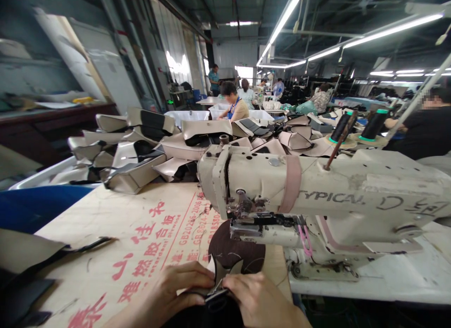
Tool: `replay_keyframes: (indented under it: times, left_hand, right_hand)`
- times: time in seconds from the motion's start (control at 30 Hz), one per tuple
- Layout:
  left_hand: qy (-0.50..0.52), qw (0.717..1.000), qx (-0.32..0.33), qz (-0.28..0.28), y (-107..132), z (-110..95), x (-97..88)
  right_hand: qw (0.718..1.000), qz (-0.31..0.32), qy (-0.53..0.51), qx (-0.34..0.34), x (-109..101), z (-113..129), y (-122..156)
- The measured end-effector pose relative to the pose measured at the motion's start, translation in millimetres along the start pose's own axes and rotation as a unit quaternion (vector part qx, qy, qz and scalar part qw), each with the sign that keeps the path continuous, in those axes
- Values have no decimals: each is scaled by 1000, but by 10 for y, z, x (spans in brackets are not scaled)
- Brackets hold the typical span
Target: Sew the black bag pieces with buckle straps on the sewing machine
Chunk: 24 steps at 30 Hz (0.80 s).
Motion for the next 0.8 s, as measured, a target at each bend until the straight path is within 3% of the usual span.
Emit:
replay_keyframes:
  times: [0.1,0.23,0.33,0.5,0.63,0.8]
  left_hand:
    - [-61,998,-18,-27,-44,-123,56]
    - [-99,986,-109,-84,-178,-298,155]
    - [10,978,-193,-72,-288,-279,147]
    - [232,937,-258,37,-381,-64,50]
    - [262,924,-277,30,-395,-38,23]
    - [281,915,-290,11,-417,-55,45]
  right_hand:
    - [1000,-21,0,9,5,17,-2]
    - [999,-37,31,26,33,26,4]
    - [997,-49,59,32,40,20,4]
    - [998,-37,23,53,31,17,4]
    - [993,-48,-49,95,25,23,18]
    - [995,-46,66,50,-8,31,-15]
Point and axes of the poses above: each hand's wrist, its own y-axis away from the middle knuckle, its own x-axis out of the palm, z = x × y, the point moved 1 cm from there along -y, towards the middle knuckle, and after that the axes turned 8 degrees about z, right-handed, at the moved point
